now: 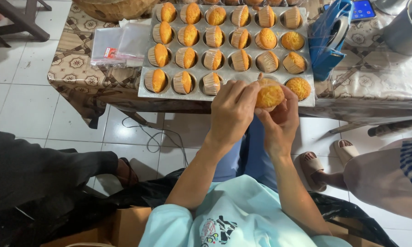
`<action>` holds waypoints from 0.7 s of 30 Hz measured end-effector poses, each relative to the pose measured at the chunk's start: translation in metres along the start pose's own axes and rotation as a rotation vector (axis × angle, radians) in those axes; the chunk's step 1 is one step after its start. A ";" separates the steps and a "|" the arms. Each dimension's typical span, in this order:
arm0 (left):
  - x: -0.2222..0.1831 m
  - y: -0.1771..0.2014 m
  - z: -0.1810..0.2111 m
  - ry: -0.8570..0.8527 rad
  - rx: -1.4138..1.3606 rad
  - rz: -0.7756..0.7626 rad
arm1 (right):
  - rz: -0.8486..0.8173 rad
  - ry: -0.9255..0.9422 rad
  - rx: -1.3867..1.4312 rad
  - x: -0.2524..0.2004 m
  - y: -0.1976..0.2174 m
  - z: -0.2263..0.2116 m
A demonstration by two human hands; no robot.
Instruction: The person places muffins into plastic bags by hand and returns the bagged muffins to the slots of a muffin tin.
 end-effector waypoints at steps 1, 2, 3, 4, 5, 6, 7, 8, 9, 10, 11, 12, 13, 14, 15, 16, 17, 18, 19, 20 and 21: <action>0.003 0.001 0.001 -0.019 -0.022 -0.025 | 0.001 -0.013 -0.050 0.000 -0.002 -0.004; 0.006 0.002 0.003 -0.039 -0.046 -0.049 | 0.003 -0.024 -0.102 0.000 -0.004 -0.008; 0.008 0.005 0.005 -0.040 -0.047 -0.051 | 0.005 -0.024 -0.102 0.000 -0.003 -0.010; 0.010 0.006 0.007 -0.043 -0.070 -0.072 | -0.007 -0.027 -0.110 0.000 -0.003 -0.013; 0.012 0.008 0.009 -0.046 -0.092 -0.094 | -0.018 -0.030 -0.119 0.000 -0.002 -0.015; 0.013 0.008 0.011 -0.045 -0.093 -0.095 | -0.017 -0.031 -0.119 0.000 0.001 -0.013; 0.014 0.008 0.013 -0.047 -0.083 -0.104 | -0.030 -0.029 -0.135 0.000 0.003 -0.011; 0.015 0.007 0.014 -0.050 -0.074 -0.109 | -0.044 -0.025 -0.151 0.002 0.005 -0.009; 0.015 0.006 0.015 -0.051 -0.074 -0.107 | -0.044 -0.023 -0.152 0.001 0.008 -0.006; 0.015 0.006 0.017 -0.057 -0.070 -0.114 | -0.060 -0.024 -0.141 0.000 0.010 -0.004; 0.015 0.006 0.018 -0.062 -0.066 -0.120 | -0.076 -0.024 -0.130 -0.001 0.012 -0.002; 0.014 0.007 0.019 -0.065 -0.069 -0.118 | -0.074 -0.021 -0.132 -0.001 0.009 -0.005; 0.014 0.007 0.020 -0.059 -0.062 -0.102 | -0.092 -0.021 -0.106 0.000 0.006 -0.009; 0.015 0.007 0.021 -0.054 -0.060 -0.088 | -0.106 -0.020 -0.083 0.001 0.003 -0.014; 0.016 0.010 0.022 -0.058 -0.067 -0.087 | -0.100 -0.016 -0.088 0.000 0.003 -0.006; 0.018 0.012 0.023 -0.056 -0.083 -0.050 | -0.103 -0.030 0.022 -0.002 0.005 0.002; 0.020 0.014 0.025 -0.054 -0.099 -0.013 | -0.107 -0.043 0.133 -0.003 0.007 0.009; 0.019 0.015 0.026 -0.061 -0.123 -0.014 | -0.088 -0.034 0.117 -0.005 0.010 0.016; 0.019 0.015 0.027 -0.053 -0.165 -0.008 | -0.069 -0.033 0.164 -0.007 0.014 0.023; 0.019 0.016 0.027 -0.045 -0.209 -0.005 | -0.047 -0.030 0.211 -0.010 0.017 0.030; 0.017 0.013 0.030 -0.054 -0.235 -0.009 | -0.025 -0.020 0.196 -0.009 0.014 0.025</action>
Point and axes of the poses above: each hand's wrist, its own x-axis towards the middle knuckle, its own y-axis out of the back of the hand, z = x × y, the point moved 5 cm from there along x, towards the middle knuckle, and after that the axes turned 5 degrees about -z, right-handed, at the moved point
